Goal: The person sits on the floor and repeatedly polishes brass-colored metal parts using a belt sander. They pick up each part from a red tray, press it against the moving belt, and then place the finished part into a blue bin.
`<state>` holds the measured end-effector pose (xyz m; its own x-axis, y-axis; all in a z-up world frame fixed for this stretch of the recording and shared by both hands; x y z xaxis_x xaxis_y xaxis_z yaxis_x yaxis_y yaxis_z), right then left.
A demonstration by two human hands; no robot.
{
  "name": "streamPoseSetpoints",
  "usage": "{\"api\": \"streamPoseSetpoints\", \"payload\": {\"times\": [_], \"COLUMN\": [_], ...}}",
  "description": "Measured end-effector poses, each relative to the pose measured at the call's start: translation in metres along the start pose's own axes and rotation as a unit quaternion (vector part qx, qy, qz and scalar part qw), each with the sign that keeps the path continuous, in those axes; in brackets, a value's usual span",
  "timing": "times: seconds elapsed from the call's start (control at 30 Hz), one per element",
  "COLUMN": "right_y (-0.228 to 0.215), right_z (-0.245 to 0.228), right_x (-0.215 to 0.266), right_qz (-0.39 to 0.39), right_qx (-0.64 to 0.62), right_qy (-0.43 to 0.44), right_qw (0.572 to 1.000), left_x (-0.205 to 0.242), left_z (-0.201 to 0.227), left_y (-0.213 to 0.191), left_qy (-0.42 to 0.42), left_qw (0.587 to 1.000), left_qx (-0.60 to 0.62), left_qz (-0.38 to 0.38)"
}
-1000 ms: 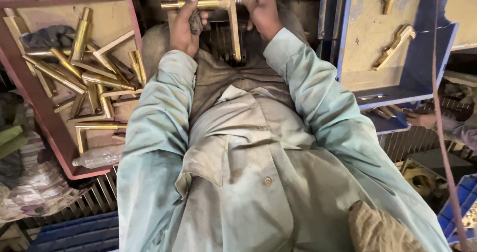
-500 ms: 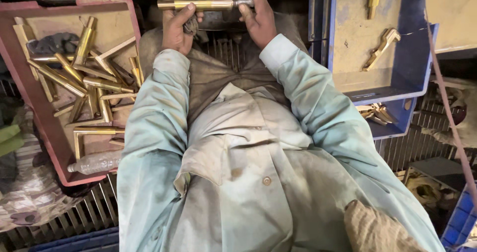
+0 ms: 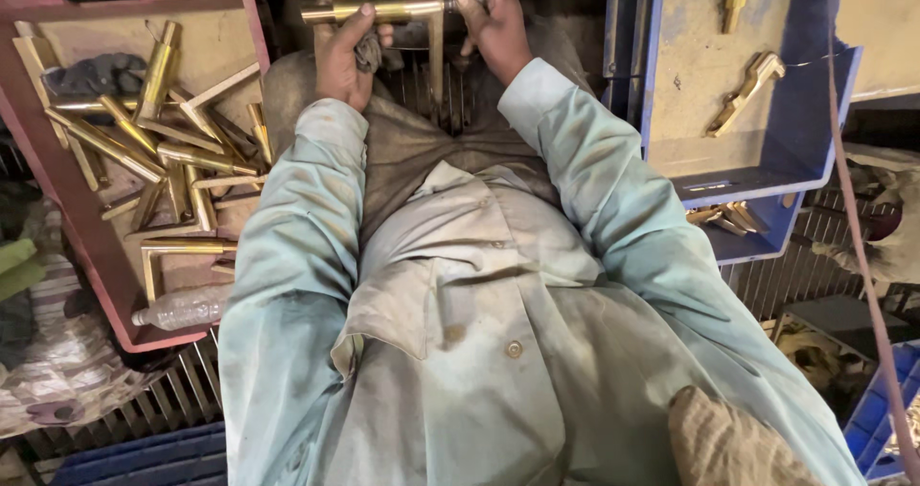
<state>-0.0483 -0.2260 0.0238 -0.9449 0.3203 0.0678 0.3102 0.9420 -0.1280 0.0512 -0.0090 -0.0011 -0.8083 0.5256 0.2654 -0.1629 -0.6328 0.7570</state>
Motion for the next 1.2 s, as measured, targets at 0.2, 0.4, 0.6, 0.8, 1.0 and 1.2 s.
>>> {"api": "streamPoseSetpoints", "payload": {"times": [0.2,0.4,0.6,0.8,1.0,1.2], "right_y": [-0.001,0.0,-0.001,-0.005,-0.004,-0.003], "right_z": [0.018,0.032,0.065,0.097,0.064,0.009], "right_x": [-0.008,-0.012,-0.018,-0.028,-0.012,0.004], "right_qz": [0.01,0.03,0.066,0.094,0.065,0.043], "right_qx": [-0.081,-0.101,-0.101,-0.091,-0.089,-0.087], "right_qy": [0.14,0.22,0.298,0.348,0.215,0.056], "right_qw": [0.987,0.97,0.947,0.928,0.97,0.994], "left_x": [-0.004,-0.007,-0.02,-0.029,-0.015,-0.002], "left_z": [-0.012,-0.017,-0.033,-0.049,-0.031,-0.009], "left_y": [-0.01,-0.015,-0.034,-0.05,-0.025,-0.005], "left_qy": [-0.017,-0.027,-0.064,-0.093,-0.066,-0.025], "left_qw": [0.997,0.989,0.979,0.97,0.985,0.999], "left_qx": [-0.033,-0.075,-0.081,-0.074,-0.04,0.004], "left_qz": [0.071,0.127,0.175,0.21,0.151,0.025]}}
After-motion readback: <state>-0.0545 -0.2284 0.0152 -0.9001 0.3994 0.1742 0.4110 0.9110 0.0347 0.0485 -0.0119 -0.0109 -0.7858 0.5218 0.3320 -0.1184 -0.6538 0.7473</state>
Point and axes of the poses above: each hand's wrist, its own x-axis away from the middle knuckle, its own y-axis out of the palm, z = x × y, the point moved 6 cm from there along -x, towards the middle knuckle, and after that the axes turned 2 degrees about y, right-handed, at the moved point
